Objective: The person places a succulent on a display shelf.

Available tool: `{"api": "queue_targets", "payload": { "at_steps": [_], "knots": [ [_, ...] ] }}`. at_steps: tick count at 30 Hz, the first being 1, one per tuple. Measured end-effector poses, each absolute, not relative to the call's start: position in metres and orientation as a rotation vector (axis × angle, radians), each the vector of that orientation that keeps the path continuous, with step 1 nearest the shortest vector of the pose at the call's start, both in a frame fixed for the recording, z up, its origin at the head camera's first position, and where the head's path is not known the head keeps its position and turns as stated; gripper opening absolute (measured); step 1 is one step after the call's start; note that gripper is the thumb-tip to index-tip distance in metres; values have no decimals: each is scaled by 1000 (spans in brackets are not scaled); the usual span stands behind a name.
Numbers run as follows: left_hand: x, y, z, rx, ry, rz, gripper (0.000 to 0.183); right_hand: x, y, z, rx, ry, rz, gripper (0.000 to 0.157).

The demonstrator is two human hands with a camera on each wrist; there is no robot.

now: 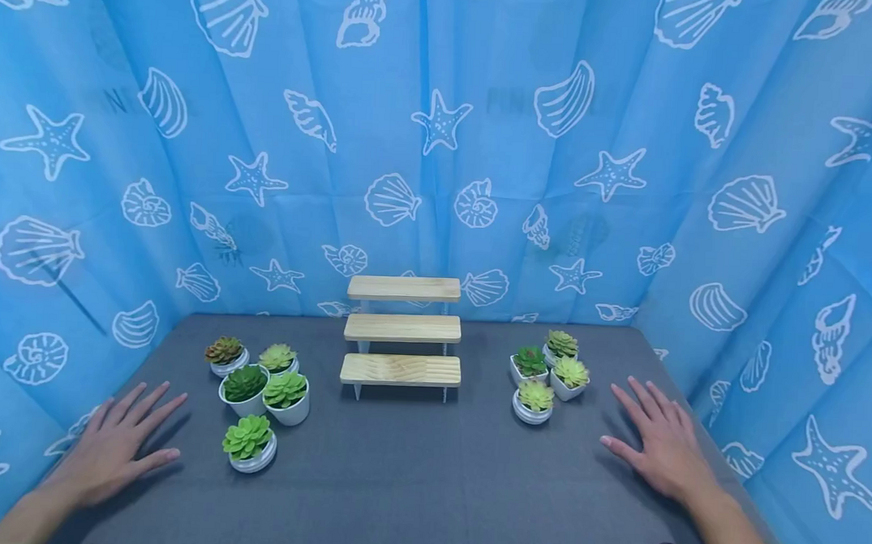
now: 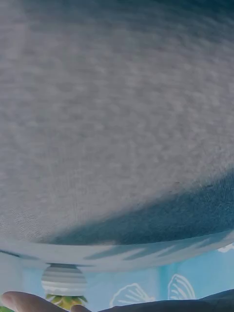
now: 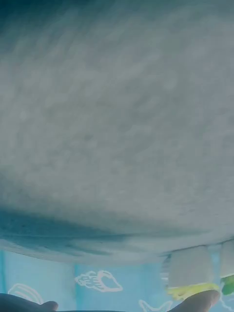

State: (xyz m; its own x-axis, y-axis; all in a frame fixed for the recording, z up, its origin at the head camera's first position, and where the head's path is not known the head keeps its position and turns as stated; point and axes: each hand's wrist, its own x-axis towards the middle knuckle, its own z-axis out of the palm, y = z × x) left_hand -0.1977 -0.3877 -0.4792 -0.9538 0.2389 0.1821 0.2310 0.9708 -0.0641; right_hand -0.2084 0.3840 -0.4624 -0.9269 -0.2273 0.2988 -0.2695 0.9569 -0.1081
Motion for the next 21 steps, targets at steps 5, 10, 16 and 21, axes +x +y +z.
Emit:
{"api": "queue_targets", "payload": {
  "at_steps": [5, 10, 16, 21],
  "knots": [
    [-193, -380, -474, -375, -2885, 19, 78, -202, 377, -461, 358, -2798, 316, 79],
    [-186, -366, -464, -449, -2812, -116, 73, -194, 368, -460, 375, -2752, 500, 75],
    [-180, -351, -455, -504, -2746, -253, 69, -186, 353, -461, 438, -2662, 727, 73],
    [-176, -336, -449, -540, -2698, -420, 71, -177, 337, -457, 397, -2637, 867, 72]
  ]
}}
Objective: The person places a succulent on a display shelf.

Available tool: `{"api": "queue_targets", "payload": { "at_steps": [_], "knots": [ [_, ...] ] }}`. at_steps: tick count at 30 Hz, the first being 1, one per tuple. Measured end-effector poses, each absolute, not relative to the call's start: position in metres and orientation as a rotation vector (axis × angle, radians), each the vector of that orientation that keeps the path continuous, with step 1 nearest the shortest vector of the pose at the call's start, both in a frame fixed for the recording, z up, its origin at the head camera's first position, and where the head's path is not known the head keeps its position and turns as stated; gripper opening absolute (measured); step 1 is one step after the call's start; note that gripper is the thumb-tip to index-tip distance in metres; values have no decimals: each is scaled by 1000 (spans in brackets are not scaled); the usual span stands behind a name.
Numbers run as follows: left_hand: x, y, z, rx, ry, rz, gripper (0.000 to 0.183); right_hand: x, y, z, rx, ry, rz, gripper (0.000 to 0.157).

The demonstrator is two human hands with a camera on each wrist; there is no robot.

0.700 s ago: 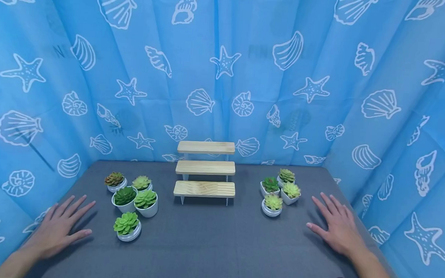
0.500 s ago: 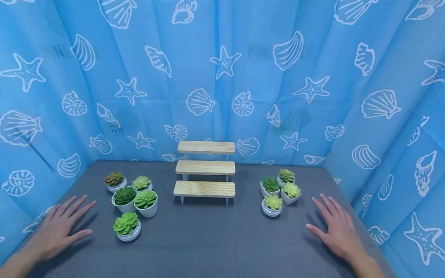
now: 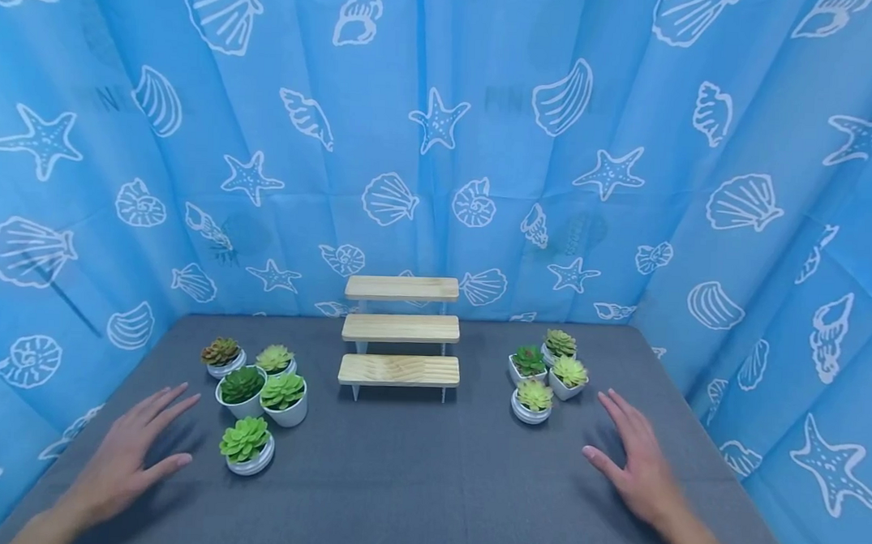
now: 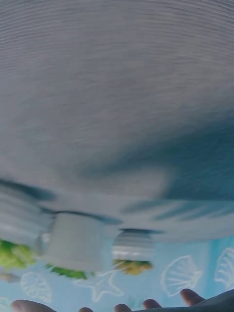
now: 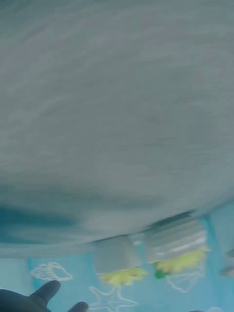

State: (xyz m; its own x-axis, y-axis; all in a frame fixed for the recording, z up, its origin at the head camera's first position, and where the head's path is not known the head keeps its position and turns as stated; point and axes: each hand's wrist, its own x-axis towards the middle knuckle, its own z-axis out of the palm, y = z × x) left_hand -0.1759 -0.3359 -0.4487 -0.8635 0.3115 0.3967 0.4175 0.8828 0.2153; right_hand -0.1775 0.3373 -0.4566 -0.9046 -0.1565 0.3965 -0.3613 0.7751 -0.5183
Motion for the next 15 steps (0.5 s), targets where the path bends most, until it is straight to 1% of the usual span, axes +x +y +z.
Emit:
{"api": "queue_targets", "payload": {
  "at_steps": [7, 15],
  "knots": [
    [-171, -315, -438, -585, -2628, -528, 72, -168, 313, -446, 289, -2598, 959, 72],
    [-168, -292, -427, -553, -2548, -669, 73, -162, 290, -439, 183, -2533, 1034, 71]
  ]
}}
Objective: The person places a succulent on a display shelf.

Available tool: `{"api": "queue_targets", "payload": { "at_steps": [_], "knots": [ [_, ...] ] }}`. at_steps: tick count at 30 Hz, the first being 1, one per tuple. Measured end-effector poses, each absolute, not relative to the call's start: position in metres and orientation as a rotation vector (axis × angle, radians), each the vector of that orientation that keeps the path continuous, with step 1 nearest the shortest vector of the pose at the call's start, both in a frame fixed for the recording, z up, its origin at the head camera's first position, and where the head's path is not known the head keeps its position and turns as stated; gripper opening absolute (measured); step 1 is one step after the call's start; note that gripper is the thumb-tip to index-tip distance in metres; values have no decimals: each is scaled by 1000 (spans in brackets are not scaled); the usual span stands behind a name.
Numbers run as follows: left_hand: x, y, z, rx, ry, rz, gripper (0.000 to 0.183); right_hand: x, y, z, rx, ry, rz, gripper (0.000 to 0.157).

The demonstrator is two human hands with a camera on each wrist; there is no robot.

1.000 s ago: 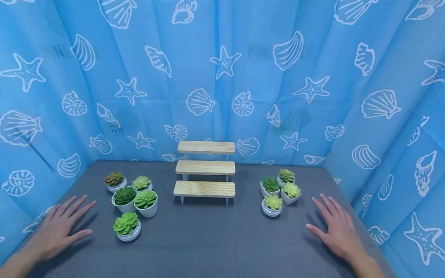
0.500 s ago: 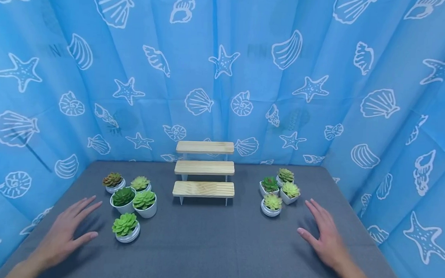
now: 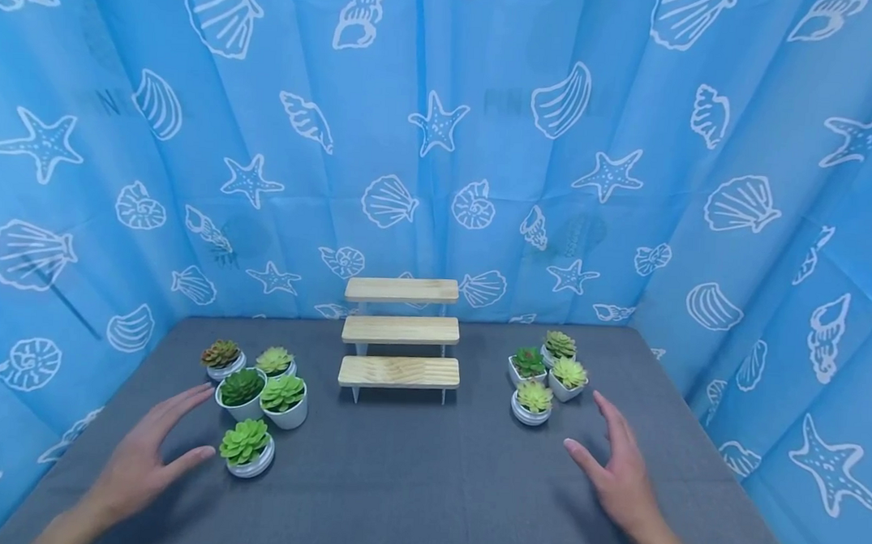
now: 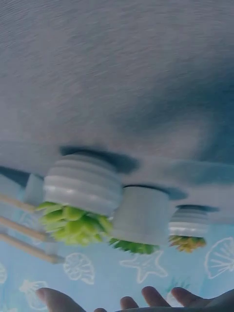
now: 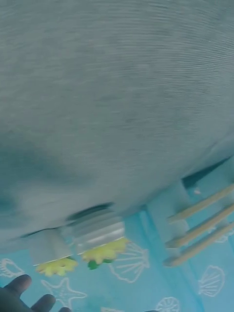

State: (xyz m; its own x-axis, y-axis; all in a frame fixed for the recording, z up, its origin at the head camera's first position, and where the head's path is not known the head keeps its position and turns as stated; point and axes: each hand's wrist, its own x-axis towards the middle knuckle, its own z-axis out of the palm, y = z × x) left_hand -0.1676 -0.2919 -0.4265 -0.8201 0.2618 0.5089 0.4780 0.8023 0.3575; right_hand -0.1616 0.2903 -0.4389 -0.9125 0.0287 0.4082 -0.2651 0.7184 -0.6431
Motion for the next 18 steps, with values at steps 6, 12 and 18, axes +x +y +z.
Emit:
{"api": "queue_targets", "payload": {
  "at_steps": [6, 12, 18],
  "knots": [
    [-167, -281, -423, -511, -2509, -819, 68, -163, 277, -438, 128, -2465, 1112, 69],
    [-167, -269, -415, -483, -2471, -972, 62, -176, 278, -453, 34, -2439, 1238, 69],
    [-167, -252, -404, -474, -2458, -1203, 51, -192, 279, -468, -114, -2425, 1375, 71]
  ]
}}
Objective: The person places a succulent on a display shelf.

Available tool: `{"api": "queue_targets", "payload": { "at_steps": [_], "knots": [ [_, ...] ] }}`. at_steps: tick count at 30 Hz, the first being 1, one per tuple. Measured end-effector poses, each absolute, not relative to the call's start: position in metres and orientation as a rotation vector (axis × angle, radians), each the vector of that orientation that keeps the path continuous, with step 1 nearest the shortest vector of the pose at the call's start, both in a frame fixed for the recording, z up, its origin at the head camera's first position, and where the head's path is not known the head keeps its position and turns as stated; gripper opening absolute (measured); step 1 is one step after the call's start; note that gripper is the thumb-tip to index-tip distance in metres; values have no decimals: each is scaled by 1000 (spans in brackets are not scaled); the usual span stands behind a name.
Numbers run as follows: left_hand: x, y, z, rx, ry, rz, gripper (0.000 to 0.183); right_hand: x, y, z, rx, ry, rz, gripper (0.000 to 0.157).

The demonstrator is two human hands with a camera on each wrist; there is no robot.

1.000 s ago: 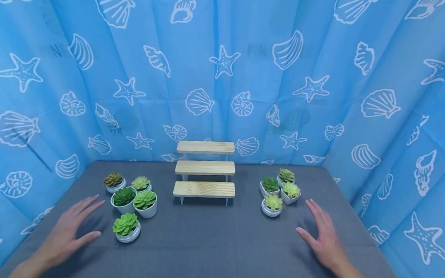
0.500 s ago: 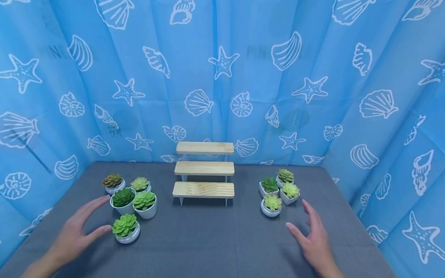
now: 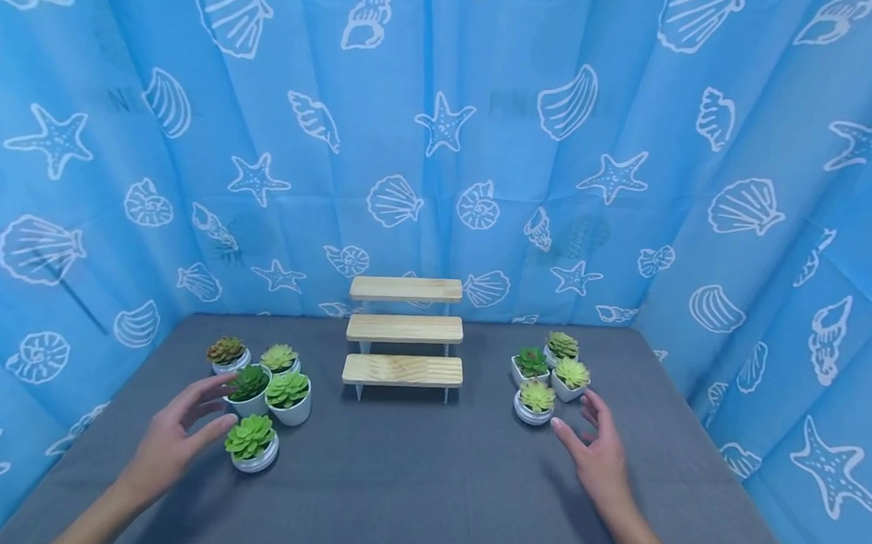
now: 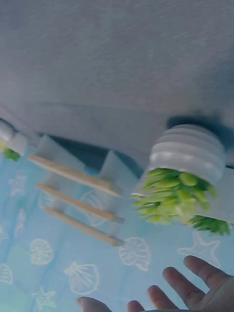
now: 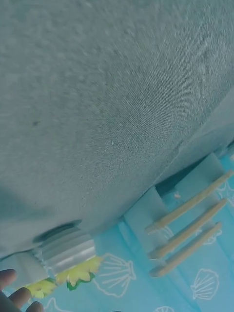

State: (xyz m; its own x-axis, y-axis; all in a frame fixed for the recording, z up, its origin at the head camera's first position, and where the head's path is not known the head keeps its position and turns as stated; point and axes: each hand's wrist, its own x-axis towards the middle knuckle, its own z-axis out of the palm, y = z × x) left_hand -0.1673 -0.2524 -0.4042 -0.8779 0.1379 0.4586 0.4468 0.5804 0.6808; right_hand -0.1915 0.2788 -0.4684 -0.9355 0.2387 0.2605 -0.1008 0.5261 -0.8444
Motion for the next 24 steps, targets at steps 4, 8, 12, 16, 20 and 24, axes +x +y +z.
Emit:
{"api": "queue_targets", "payload": {
  "at_steps": [4, 8, 12, 16, 20, 24],
  "knots": [
    [-161, -234, -387, -461, -2461, -1308, 45, -188, 269, -457, -153, -2397, 1471, 73],
    [-162, -223, -382, -444, -2452, -1436, 42, -192, 265, -455, -178, -2373, 1503, 73],
    [-171, -217, -391, -458, -2407, -1568, 40, -199, 261, -457, -212, -2364, 1505, 73],
    [-177, -204, -394, -510, -2347, -1632, 39, -204, 257, -460, -221, -2368, 1509, 73],
    [-178, -190, -393, -472, -2337, -1669, 39, -209, 253, -464, -225, -2365, 1524, 74],
    [-178, -175, -389, -401, -2326, -1700, 38, -213, 250, -467, -221, -2364, 1534, 76]
  ]
}}
